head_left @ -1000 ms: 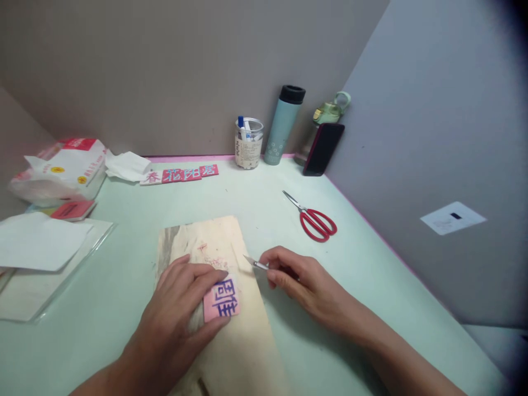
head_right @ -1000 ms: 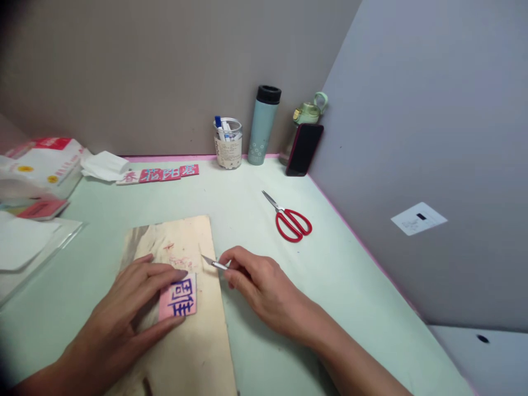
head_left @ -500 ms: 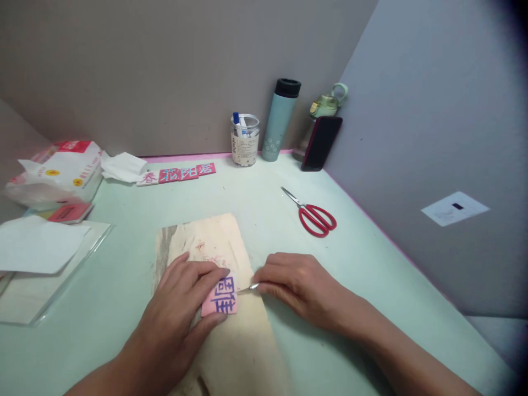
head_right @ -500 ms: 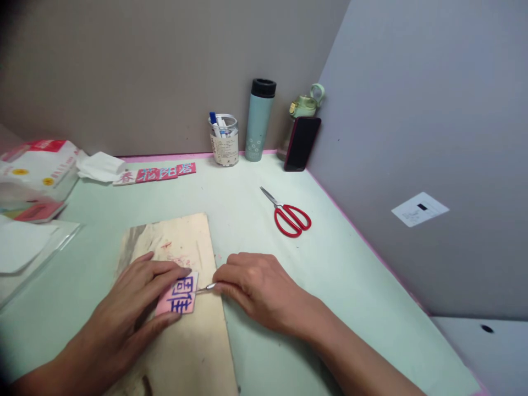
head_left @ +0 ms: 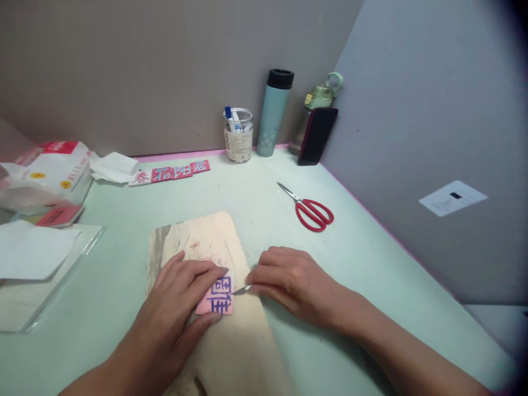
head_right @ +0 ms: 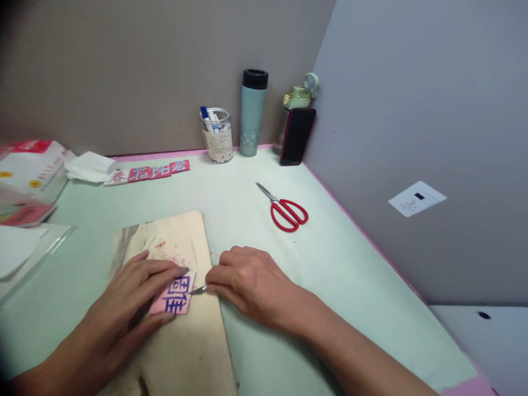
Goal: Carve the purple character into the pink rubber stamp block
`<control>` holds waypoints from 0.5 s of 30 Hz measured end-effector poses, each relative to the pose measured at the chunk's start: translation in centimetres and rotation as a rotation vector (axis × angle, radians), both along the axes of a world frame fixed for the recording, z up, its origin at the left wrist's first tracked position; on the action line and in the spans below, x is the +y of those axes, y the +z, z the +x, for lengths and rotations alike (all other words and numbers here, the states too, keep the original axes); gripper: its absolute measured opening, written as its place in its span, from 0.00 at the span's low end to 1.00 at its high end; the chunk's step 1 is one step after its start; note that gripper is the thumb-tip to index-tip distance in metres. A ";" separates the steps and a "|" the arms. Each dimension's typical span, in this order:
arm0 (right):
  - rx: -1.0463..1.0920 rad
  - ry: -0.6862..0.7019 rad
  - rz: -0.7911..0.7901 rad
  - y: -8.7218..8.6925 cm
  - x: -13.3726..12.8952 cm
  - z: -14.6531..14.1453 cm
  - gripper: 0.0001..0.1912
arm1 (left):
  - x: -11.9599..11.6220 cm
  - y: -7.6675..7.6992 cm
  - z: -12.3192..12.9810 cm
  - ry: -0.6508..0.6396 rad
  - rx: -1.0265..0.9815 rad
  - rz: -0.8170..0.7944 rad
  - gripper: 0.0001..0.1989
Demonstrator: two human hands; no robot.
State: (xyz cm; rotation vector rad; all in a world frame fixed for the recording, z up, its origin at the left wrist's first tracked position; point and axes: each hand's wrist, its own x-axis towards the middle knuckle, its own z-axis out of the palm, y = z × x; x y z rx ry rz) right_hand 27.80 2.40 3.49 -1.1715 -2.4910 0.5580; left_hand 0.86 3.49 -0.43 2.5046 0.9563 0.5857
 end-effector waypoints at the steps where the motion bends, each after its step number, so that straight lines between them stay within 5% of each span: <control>1: 0.004 -0.002 0.010 -0.2 0.0 0.0 0.14 | 0.0 0.0 0.0 -0.003 0.005 0.002 0.21; 15: 0.024 0.011 0.059 -0.9 0.2 -0.2 0.14 | 0.1 -0.1 -0.1 -0.002 -0.001 0.029 0.22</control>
